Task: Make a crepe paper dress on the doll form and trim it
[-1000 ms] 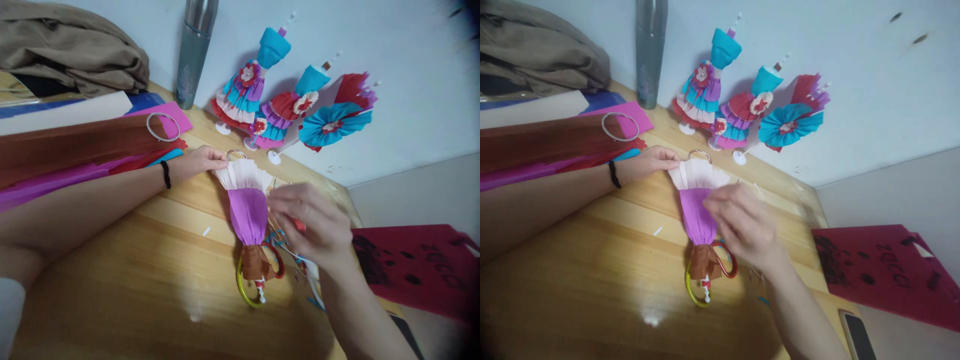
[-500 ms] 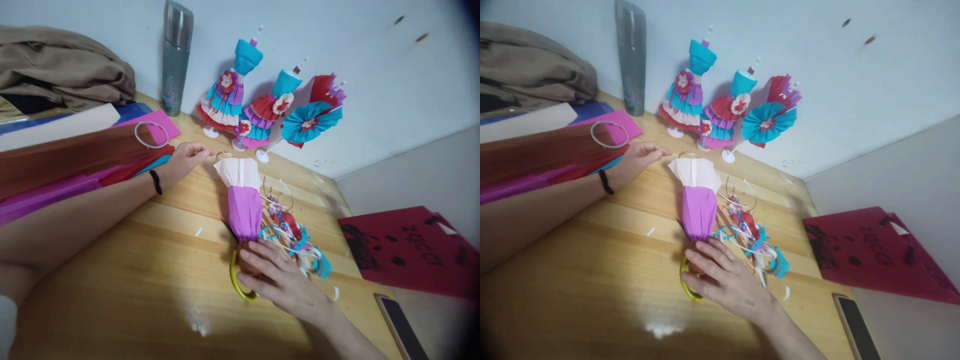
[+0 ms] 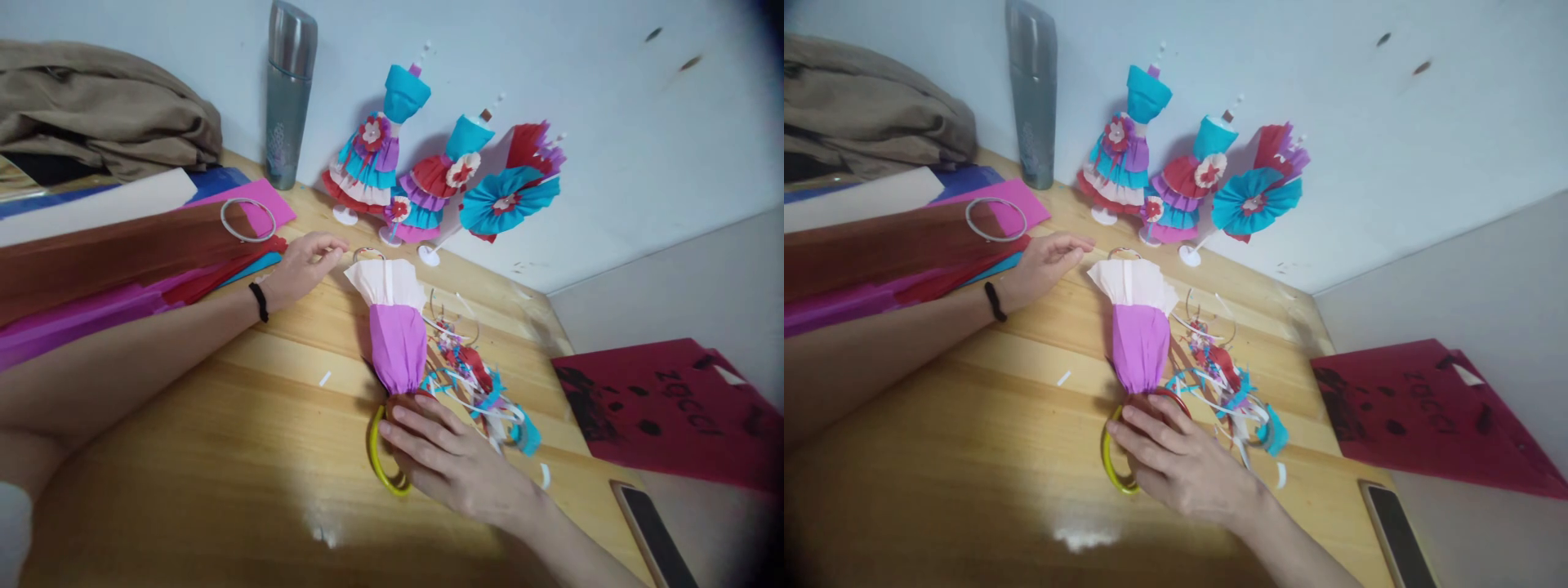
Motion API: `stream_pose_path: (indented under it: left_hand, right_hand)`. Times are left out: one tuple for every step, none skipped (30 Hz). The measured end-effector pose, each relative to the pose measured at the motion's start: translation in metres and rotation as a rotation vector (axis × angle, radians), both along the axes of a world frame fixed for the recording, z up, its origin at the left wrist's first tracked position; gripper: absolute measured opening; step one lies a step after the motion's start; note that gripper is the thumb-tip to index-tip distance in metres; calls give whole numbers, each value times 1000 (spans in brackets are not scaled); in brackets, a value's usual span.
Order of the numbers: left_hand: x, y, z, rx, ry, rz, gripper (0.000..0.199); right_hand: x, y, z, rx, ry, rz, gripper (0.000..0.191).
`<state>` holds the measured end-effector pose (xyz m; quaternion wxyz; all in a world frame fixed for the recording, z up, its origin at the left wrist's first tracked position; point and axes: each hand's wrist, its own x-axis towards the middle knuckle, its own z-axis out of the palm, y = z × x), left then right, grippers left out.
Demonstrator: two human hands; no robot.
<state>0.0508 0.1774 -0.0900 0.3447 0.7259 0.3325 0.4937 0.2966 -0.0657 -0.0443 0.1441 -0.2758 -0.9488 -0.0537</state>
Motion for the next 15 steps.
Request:
stream_pose_path:
  left_hand:
    - [0, 0, 0, -1, 4, 5, 25]
    - [0, 0, 0, -1, 8, 12, 25]
    - [0, 0, 0, -1, 13, 19, 25]
    - [0, 0, 0, -2, 20, 26, 25]
    - [1, 0, -1, -2, 27, 31, 25]
    - [1, 1, -1, -4, 33, 33, 24]
    - [1, 0, -1, -6, 38, 34, 23]
    - [0, 0, -1, -7, 42, 34, 23]
    - [0, 0, -1, -8, 47, 34, 23]
    - [0, -1, -1, -9, 51, 34, 23]
    - [0, -1, -1, -10, 55, 33, 24]
    - [0, -2, -1, -9, 58, 33, 25]
    - [0, -2, 0, -10, 61, 33, 25]
    - [-1, -2, 0, -13, 60, 37, 25]
    - [-1, -2, 0, -19, 56, 45, 25]
  right_hand:
    - [0, 1, 2, -4, -1, 6, 23]
    - [0, 2, 4, -9, -1, 12, 23]
    - [0, 3, 6, -14, -5, 16, 23]
    - [0, 4, 8, -23, -17, 18, 23]
    - [1, 5, 9, -37, -36, 16, 24]
    - [2, 6, 11, -55, -61, 12, 26]
    - [3, 7, 12, -75, -87, 5, 29]
    - [3, 8, 13, -93, -106, -2, 31]
    - [4, 9, 14, -106, -110, -6, 33]
    - [4, 10, 15, -117, -102, -10, 33]
    - [3, 11, 15, -123, -83, -13, 33]
    - [2, 11, 17, -126, -55, -14, 31]
    - [2, 11, 18, -131, -26, -18, 30]
    - [1, 11, 21, -141, 2, -32, 30]
    - [1, 10, 25, -157, 28, -59, 30]
